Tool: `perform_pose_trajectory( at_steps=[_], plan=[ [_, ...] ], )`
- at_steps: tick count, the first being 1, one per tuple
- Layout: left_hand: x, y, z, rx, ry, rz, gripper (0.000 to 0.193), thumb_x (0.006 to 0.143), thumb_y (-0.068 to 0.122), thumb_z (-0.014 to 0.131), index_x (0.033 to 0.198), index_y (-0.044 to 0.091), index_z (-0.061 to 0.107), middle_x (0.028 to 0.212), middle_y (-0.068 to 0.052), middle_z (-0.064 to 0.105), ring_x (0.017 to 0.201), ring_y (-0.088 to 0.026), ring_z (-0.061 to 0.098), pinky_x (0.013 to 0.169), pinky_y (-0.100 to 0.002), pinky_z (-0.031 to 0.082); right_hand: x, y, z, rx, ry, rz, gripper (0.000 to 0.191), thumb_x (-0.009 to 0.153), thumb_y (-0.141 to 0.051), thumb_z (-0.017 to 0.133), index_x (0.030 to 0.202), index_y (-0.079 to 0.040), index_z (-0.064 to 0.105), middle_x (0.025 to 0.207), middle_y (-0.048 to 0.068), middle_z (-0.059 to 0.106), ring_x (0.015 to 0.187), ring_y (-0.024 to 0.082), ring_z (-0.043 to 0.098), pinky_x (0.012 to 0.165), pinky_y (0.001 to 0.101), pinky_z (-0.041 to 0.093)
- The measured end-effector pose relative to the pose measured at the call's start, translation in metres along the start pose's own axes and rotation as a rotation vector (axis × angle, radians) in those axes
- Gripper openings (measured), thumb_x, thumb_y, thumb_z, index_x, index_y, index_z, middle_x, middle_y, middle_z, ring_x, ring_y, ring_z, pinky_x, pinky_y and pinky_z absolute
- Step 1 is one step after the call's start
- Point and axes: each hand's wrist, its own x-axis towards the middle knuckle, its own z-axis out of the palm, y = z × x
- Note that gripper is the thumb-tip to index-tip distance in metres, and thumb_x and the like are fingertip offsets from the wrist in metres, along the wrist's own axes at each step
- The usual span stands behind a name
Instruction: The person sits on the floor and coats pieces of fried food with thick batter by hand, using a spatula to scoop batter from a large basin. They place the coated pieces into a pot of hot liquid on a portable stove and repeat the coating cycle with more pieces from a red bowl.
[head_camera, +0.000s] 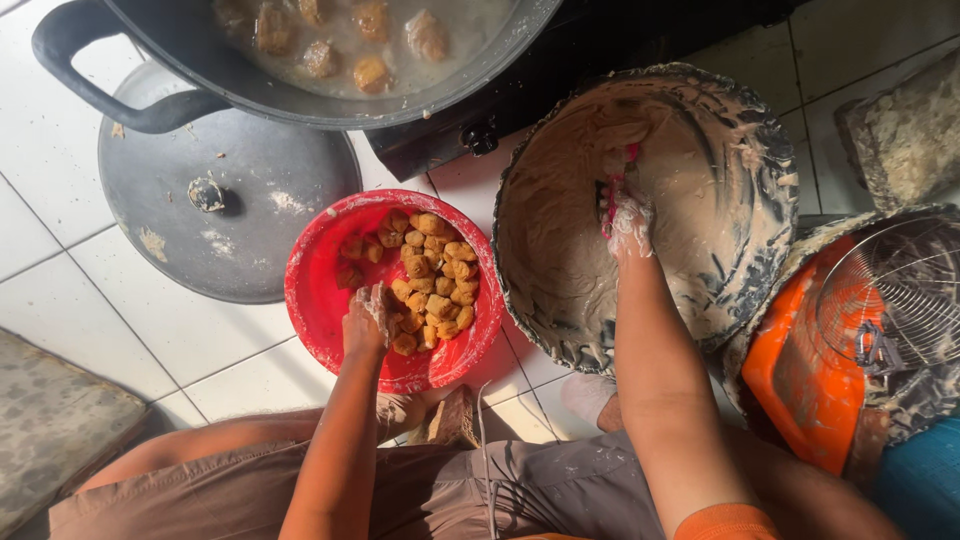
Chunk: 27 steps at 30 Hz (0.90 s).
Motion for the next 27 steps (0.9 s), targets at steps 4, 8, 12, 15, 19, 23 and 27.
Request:
perform_pose_trajectory(
  at_steps=[4,8,12,15,19,23,27],
  plan=[
    [0.000,-0.008,-0.008,-0.093,-0.017,-0.057,0.082,0.083,0.041,0.076,0.151,0.013,0.040,0.145,-0.019,0.050,0.130,-0.035,0.050,0.101,-0.048,0.048,0.000,0.005,-0.004,0.033,-0.046,-0.085,0.022,0.103,-0.016,0.062,0.124,-0.010,0.065,0.091,0.003,0.069,0.060,0.013,0.059,0.044,0.0256,0.045],
    [-0.003,-0.002,-0.024,0.351,-0.161,0.034,0.079,0.085,0.053,0.070,0.149,0.016,0.043,0.137,-0.007,0.055,0.130,-0.023,0.050,0.099,-0.046,0.048,-0.010,0.011,-0.011,0.116,-0.131,-0.062,0.027,0.101,-0.016,0.061,0.127,-0.012,0.062,0.097,0.003,0.067,0.073,0.012,0.061,0.054,0.0248,0.048],
    [-0.009,0.008,-0.036,0.531,-0.081,0.032,0.064,0.092,0.043,0.067,0.148,0.021,0.046,0.135,-0.003,0.055,0.128,-0.020,0.051,0.099,-0.044,0.047,-0.034,0.014,-0.015,0.209,-0.293,-0.090,0.022,0.107,-0.022,0.062,0.124,-0.009,0.060,0.096,0.004,0.063,0.078,0.014,0.059,0.061,0.0271,0.049],
    [-0.012,0.011,-0.041,0.403,-0.076,-0.008,0.065,0.088,0.042,0.070,0.144,0.021,0.047,0.139,-0.004,0.053,0.130,-0.021,0.049,0.095,-0.045,0.049,-0.051,-0.002,-0.016,0.189,-0.363,-0.133,0.020,0.108,-0.022,0.060,0.123,-0.009,0.060,0.096,0.004,0.064,0.077,0.014,0.058,0.063,0.0275,0.049],
    [-0.014,0.011,-0.043,0.261,0.079,0.045,0.048,0.095,0.034,0.064,0.137,0.014,0.052,0.130,-0.009,0.061,0.122,-0.027,0.060,0.084,-0.045,0.056,-0.080,-0.057,-0.018,0.039,-0.419,-0.167,0.016,0.107,-0.025,0.057,0.118,-0.013,0.057,0.093,0.003,0.065,0.072,0.012,0.059,0.057,0.0264,0.046],
    [-0.018,0.015,-0.044,-0.015,0.093,0.095,0.065,0.087,0.036,0.064,0.143,0.008,0.047,0.117,-0.017,0.067,0.101,-0.040,0.067,0.077,-0.051,0.056,-0.126,-0.135,-0.015,-0.234,-0.506,-0.293,0.014,0.114,-0.026,0.054,0.120,-0.015,0.047,0.082,-0.003,0.052,0.060,0.005,0.045,0.051,0.0215,0.037],
    [-0.019,0.037,-0.061,-0.196,0.086,0.068,0.033,0.102,0.024,0.051,0.132,0.013,0.059,0.119,-0.019,0.069,0.107,-0.040,0.067,0.084,-0.052,0.056,-0.195,-0.192,-0.003,-0.484,-0.458,-0.359,0.015,0.111,-0.024,0.055,0.116,-0.014,0.045,0.077,-0.004,0.049,0.055,0.005,0.041,0.046,0.0225,0.035]
  ],
)
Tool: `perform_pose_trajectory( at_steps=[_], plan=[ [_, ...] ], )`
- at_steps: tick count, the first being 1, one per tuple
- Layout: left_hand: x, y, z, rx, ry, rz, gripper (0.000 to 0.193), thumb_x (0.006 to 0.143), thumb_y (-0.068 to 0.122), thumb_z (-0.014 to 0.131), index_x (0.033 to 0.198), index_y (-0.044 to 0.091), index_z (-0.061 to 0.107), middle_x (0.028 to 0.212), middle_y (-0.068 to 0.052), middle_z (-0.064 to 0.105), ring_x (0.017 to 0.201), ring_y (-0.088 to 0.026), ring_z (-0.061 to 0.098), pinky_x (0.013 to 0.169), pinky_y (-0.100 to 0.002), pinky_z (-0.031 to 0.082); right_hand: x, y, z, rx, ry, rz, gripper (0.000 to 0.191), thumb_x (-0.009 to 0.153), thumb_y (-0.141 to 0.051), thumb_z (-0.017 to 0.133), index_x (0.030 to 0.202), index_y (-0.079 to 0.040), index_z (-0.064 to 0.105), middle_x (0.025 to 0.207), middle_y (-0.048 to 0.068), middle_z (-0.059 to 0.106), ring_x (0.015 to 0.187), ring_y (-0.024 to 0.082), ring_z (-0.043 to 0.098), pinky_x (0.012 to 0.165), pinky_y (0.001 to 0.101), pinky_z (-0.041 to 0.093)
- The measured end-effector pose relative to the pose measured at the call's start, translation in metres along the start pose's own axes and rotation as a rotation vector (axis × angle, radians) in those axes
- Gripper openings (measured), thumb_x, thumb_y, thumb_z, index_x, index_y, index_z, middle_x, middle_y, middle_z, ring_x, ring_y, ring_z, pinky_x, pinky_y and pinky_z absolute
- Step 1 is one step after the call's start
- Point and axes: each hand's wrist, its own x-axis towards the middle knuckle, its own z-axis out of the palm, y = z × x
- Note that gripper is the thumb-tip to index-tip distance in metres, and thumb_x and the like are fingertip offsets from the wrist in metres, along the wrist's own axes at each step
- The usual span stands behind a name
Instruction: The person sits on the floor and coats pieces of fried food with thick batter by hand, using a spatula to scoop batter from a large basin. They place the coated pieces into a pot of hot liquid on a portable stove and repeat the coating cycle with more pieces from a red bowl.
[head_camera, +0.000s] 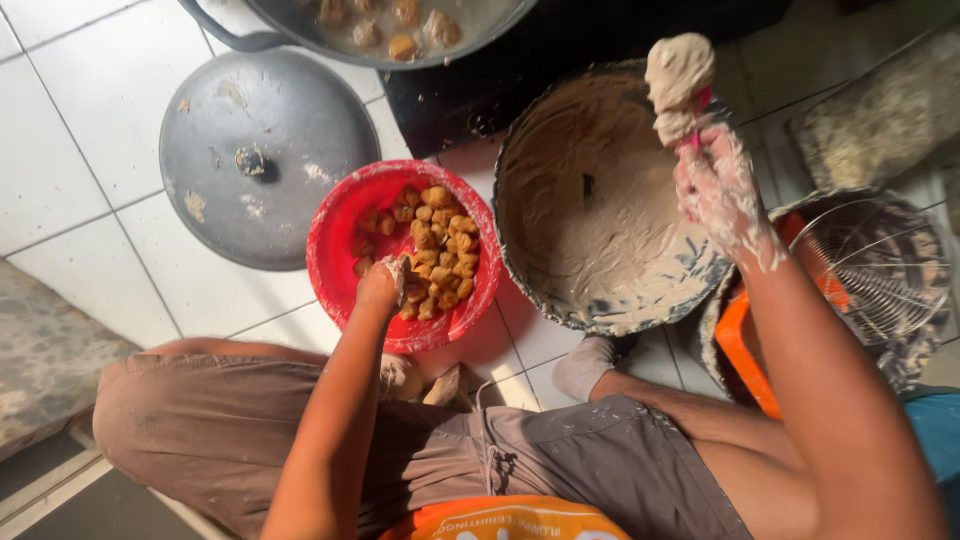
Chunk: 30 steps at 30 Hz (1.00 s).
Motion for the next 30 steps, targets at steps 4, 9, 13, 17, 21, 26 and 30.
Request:
perform_pose_trajectory(
  at_steps=[4,9,13,17,21,26,30],
  plan=[
    [0.002,0.070,-0.030,-0.197,0.484,0.765,0.042,0.090,0.001,0.048,0.131,0.003,0.057,0.119,-0.019,0.071,0.118,-0.044,0.066,0.100,-0.048,0.055,-0.073,-0.045,0.014,-0.105,-0.026,0.047,0.031,0.100,-0.026,0.062,0.128,-0.015,0.056,0.077,-0.009,0.046,0.051,0.002,0.038,0.041,0.0220,0.034],
    [-0.035,0.222,-0.061,-0.867,0.067,0.820,0.026,0.076,-0.017,0.046,0.092,0.001,0.057,0.117,-0.017,0.070,0.111,-0.025,0.069,0.099,-0.035,0.061,-0.131,-0.053,0.039,-0.079,0.153,0.222,0.028,0.091,-0.023,0.073,0.107,-0.005,0.060,0.080,-0.006,0.057,0.047,0.004,0.040,0.039,0.0216,0.032],
    [-0.083,0.295,-0.082,-1.029,-0.002,0.913,0.020,0.089,-0.007,0.068,0.091,0.001,0.050,0.130,-0.016,0.068,0.118,-0.023,0.068,0.093,-0.034,0.059,-0.150,-0.050,0.050,0.038,0.102,0.122,0.031,0.089,-0.020,0.078,0.111,-0.009,0.060,0.078,-0.007,0.056,0.048,0.000,0.037,0.040,0.0180,0.029],
    [-0.103,0.322,-0.097,-0.882,0.162,0.980,0.033,0.088,-0.003,0.073,0.118,-0.001,0.058,0.118,-0.016,0.070,0.107,-0.027,0.068,0.091,-0.038,0.057,-0.150,-0.050,0.048,0.045,0.113,0.115,0.034,0.086,-0.015,0.077,0.116,-0.007,0.063,0.078,-0.006,0.061,0.048,0.001,0.039,0.041,0.0188,0.030],
    [-0.111,0.322,-0.098,-0.984,0.093,0.953,0.039,0.087,0.001,0.070,0.122,0.002,0.052,0.111,-0.016,0.060,0.103,-0.026,0.067,0.091,-0.036,0.059,-0.149,-0.045,0.041,0.047,0.103,0.083,0.027,0.092,-0.012,0.070,0.116,-0.003,0.063,0.080,-0.004,0.066,0.053,0.002,0.046,0.044,0.0188,0.034],
    [-0.122,0.330,-0.073,-1.721,-0.279,0.372,0.035,0.090,0.005,0.071,0.109,0.003,0.041,0.127,-0.001,0.056,0.101,-0.016,0.067,0.081,-0.033,0.062,-0.149,-0.032,0.037,0.092,0.151,0.007,0.019,0.097,-0.011,0.066,0.115,-0.004,0.063,0.073,-0.005,0.058,0.051,0.001,0.042,0.043,0.0197,0.033],
    [-0.118,0.326,-0.055,-1.882,-0.515,0.362,0.042,0.095,0.011,0.065,0.135,0.009,0.053,0.111,-0.002,0.058,0.089,-0.008,0.060,0.079,-0.023,0.054,-0.149,-0.028,0.034,0.148,0.198,-0.002,0.017,0.099,-0.012,0.062,0.114,-0.005,0.062,0.075,-0.005,0.060,0.053,0.001,0.046,0.044,0.0189,0.033]
  ],
)
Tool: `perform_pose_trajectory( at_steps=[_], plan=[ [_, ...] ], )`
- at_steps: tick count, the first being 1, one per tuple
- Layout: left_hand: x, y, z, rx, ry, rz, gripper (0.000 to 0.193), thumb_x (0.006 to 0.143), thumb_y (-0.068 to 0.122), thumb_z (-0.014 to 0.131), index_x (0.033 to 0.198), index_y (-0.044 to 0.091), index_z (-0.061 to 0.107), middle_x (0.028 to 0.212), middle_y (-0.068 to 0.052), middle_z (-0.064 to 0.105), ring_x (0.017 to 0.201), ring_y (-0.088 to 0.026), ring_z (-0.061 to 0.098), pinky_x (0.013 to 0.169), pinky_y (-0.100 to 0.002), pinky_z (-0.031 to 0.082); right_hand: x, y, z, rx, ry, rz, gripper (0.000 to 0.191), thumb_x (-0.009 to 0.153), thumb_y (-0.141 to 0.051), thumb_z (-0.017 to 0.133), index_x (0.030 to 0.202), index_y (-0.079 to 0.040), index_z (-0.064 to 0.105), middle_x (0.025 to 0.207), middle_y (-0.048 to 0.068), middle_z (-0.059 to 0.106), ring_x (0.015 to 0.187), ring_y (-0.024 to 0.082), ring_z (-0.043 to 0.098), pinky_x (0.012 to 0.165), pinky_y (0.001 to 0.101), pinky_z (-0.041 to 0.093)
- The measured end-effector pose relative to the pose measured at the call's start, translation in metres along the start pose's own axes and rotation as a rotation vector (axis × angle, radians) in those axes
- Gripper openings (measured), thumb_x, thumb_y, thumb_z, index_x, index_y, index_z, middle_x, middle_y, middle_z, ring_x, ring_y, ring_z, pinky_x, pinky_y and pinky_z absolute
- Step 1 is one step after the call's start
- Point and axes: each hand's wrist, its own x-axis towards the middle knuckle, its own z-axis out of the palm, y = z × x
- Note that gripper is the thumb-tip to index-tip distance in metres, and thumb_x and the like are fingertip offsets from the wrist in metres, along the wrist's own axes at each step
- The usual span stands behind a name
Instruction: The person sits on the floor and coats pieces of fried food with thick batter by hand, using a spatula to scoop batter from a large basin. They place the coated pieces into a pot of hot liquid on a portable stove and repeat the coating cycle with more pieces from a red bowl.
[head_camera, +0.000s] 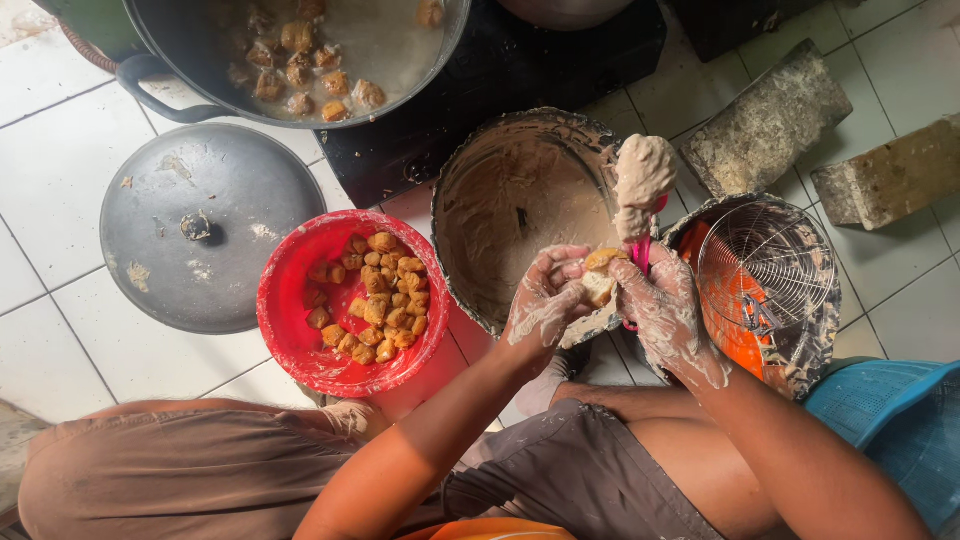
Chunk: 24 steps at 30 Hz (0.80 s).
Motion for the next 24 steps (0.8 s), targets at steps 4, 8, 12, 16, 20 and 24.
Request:
perform_pose_trajectory(
  at_steps=[4,8,12,16,20,24],
  plan=[
    [0.002,-0.004,-0.004,0.068,0.058,-0.083,0.029,0.100,0.016,0.065,0.126,0.004,0.063,0.101,0.001,0.065,0.083,-0.004,0.056,0.074,-0.020,0.048,0.000,-0.001,0.003,-0.073,0.006,-0.011,0.017,0.100,-0.012,0.062,0.113,-0.002,0.064,0.081,-0.003,0.065,0.056,0.000,0.046,0.046,0.0188,0.033],
    [0.006,0.002,0.001,0.155,0.128,-0.008,0.020,0.103,0.020,0.064,0.113,0.003,0.064,0.095,0.002,0.066,0.081,-0.005,0.060,0.072,-0.022,0.050,0.002,-0.002,0.011,-0.062,0.024,-0.006,0.023,0.097,-0.010,0.067,0.119,-0.005,0.061,0.082,-0.006,0.064,0.057,0.000,0.047,0.047,0.0187,0.034],
    [0.005,0.013,0.001,0.520,0.102,0.136,0.022,0.104,0.025,0.062,0.111,0.004,0.065,0.093,-0.002,0.069,0.082,-0.008,0.063,0.072,-0.025,0.055,0.004,-0.005,0.015,0.058,0.015,0.011,0.026,0.093,-0.009,0.071,0.117,-0.005,0.060,0.080,-0.006,0.063,0.053,0.000,0.044,0.045,0.0191,0.032],
    [0.000,0.018,0.001,0.223,0.096,0.013,0.019,0.102,0.027,0.060,0.102,0.008,0.060,0.095,-0.001,0.066,0.086,-0.009,0.066,0.076,-0.033,0.063,0.001,-0.006,0.017,-0.022,0.000,0.014,0.022,0.094,-0.012,0.071,0.113,-0.006,0.063,0.071,-0.006,0.055,0.049,0.001,0.041,0.042,0.0203,0.030],
    [0.009,0.031,-0.001,0.075,0.150,0.097,0.018,0.100,0.027,0.061,0.099,0.009,0.057,0.093,-0.003,0.066,0.085,-0.011,0.069,0.077,-0.035,0.065,-0.002,-0.002,0.019,-0.112,0.014,-0.072,0.014,0.101,-0.014,0.068,0.107,-0.003,0.062,0.069,-0.005,0.050,0.051,0.003,0.039,0.044,0.0222,0.029],
    [0.019,0.051,0.006,0.302,0.264,0.253,0.023,0.104,0.020,0.067,0.104,-0.002,0.060,0.096,-0.007,0.067,0.084,-0.012,0.067,0.076,-0.035,0.065,-0.011,0.002,0.014,0.002,-0.011,-0.023,0.032,0.109,-0.029,0.049,0.105,-0.002,0.064,0.067,-0.005,0.046,0.051,0.004,0.034,0.045,0.0223,0.027]
  ],
)
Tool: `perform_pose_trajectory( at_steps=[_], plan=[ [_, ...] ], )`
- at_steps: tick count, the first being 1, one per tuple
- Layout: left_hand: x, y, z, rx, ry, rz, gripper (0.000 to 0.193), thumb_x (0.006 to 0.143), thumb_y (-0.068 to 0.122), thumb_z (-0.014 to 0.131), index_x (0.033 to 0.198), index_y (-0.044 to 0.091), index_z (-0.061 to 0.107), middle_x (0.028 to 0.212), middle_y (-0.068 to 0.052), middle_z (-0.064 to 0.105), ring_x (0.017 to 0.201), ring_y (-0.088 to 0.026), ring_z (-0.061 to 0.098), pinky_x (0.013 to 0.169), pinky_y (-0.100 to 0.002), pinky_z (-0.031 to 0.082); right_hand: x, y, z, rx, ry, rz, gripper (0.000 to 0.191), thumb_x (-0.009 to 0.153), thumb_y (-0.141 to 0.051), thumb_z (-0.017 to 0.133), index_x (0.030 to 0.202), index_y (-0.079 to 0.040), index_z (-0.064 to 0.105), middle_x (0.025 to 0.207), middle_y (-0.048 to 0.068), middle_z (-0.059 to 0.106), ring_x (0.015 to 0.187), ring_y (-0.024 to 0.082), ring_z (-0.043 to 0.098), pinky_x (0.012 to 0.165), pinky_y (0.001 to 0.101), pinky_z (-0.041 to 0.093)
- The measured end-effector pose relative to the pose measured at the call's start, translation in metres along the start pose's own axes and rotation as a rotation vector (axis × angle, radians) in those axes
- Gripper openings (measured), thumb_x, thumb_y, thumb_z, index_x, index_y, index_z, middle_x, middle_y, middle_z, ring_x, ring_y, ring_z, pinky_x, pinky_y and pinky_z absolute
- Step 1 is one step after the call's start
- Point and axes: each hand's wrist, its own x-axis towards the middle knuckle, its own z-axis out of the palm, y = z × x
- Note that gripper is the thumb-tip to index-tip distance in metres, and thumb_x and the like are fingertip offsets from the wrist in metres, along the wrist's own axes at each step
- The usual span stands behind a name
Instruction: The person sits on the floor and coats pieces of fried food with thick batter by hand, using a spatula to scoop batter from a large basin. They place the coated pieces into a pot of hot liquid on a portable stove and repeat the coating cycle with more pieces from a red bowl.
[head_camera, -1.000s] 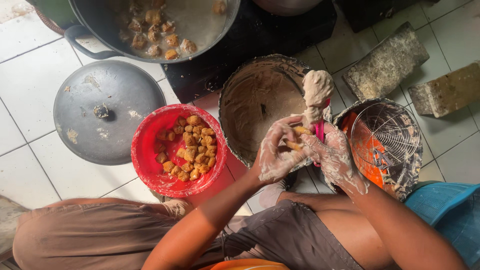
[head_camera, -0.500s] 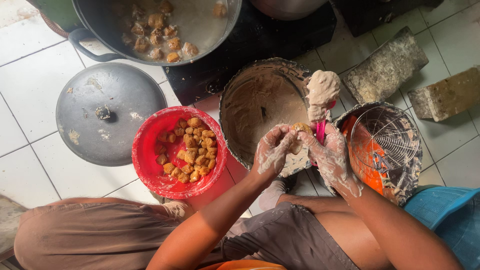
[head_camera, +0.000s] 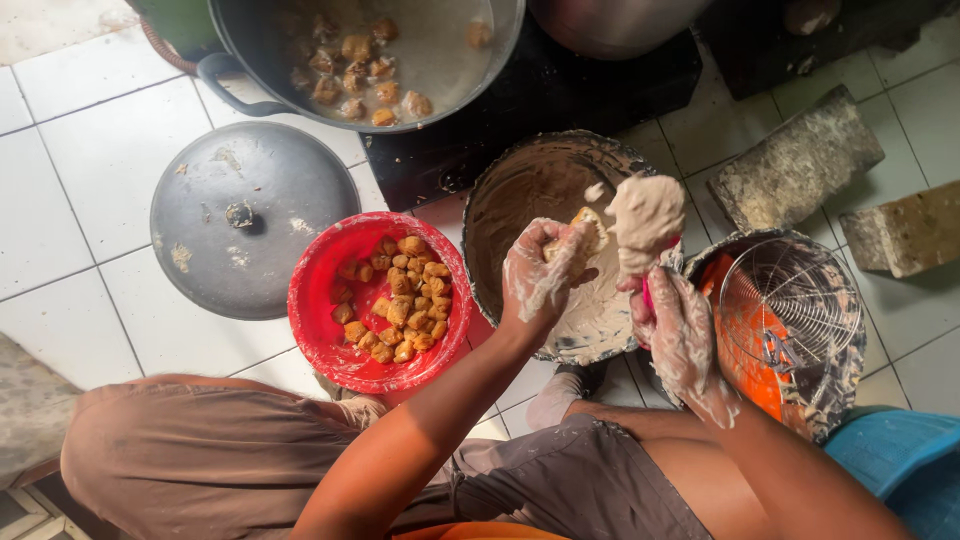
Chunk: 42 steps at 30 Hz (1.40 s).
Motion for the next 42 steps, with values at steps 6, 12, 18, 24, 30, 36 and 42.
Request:
perform_pose_trajectory(
  at_steps=[6,12,18,24,30,36,42],
  plan=[
    [-0.028,0.025,0.019,0.055,-0.199,0.060,0.029,0.100,0.009,0.067,0.123,-0.001,0.053,0.112,-0.012,0.069,0.100,-0.014,0.068,0.085,-0.026,0.056,0.000,0.022,-0.007,0.041,-0.083,-0.166,0.026,0.114,-0.027,0.047,0.112,-0.004,0.059,0.080,-0.003,0.048,0.068,0.006,0.040,0.058,0.0211,0.033],
    [-0.041,0.041,0.016,-0.142,-0.483,0.045,0.064,0.101,0.004,0.062,0.158,0.004,0.032,0.148,-0.006,0.055,0.132,-0.011,0.055,0.112,-0.027,0.047,0.005,0.036,-0.031,-0.060,-0.011,-0.174,0.018,0.104,-0.011,0.058,0.121,-0.006,0.058,0.102,-0.002,0.059,0.090,0.005,0.051,0.079,0.0187,0.046],
    [-0.032,0.050,-0.002,-0.190,-0.533,-0.138,0.060,0.103,0.006,0.062,0.158,0.001,0.039,0.144,-0.007,0.059,0.127,-0.012,0.058,0.113,-0.030,0.047,0.019,0.021,-0.053,0.069,-0.121,-0.159,0.026,0.089,0.002,0.068,0.114,-0.003,0.065,0.110,0.005,0.067,0.099,0.011,0.062,0.090,0.0248,0.054],
    [-0.016,0.053,-0.020,-0.191,-0.490,-0.053,0.068,0.100,0.009,0.068,0.161,0.000,0.038,0.148,-0.009,0.058,0.129,-0.013,0.057,0.113,-0.030,0.046,0.018,-0.016,-0.063,-0.684,-0.053,-0.234,0.012,0.101,-0.007,0.065,0.108,0.000,0.072,0.104,0.007,0.062,0.091,0.016,0.059,0.083,0.0305,0.053],
    [-0.018,0.051,-0.027,-0.259,-0.614,0.002,0.085,0.097,0.011,0.073,0.168,0.005,0.028,0.160,-0.005,0.047,0.139,-0.012,0.052,0.117,-0.026,0.044,0.013,-0.007,-0.049,-0.343,-0.123,-0.213,0.014,0.101,-0.007,0.060,0.112,-0.004,0.069,0.102,-0.001,0.063,0.090,0.007,0.052,0.085,0.0222,0.046],
    [-0.014,0.054,-0.026,-0.136,-0.559,0.008,0.079,0.092,0.000,0.074,0.161,0.003,0.034,0.156,-0.006,0.049,0.137,-0.015,0.056,0.114,-0.031,0.050,0.010,0.002,-0.045,-0.204,-0.193,-0.034,0.013,0.105,-0.007,0.060,0.111,-0.002,0.071,0.094,-0.001,0.057,0.088,0.009,0.047,0.081,0.0240,0.041],
    [-0.014,0.060,-0.022,0.231,-0.390,0.156,0.064,0.088,0.000,0.080,0.147,0.001,0.054,0.135,-0.011,0.068,0.120,-0.015,0.066,0.107,-0.032,0.056,0.001,-0.001,-0.033,-0.302,-0.288,-0.115,0.015,0.100,-0.008,0.061,0.112,-0.002,0.066,0.100,-0.001,0.058,0.094,0.008,0.051,0.086,0.0225,0.044]
  ],
)
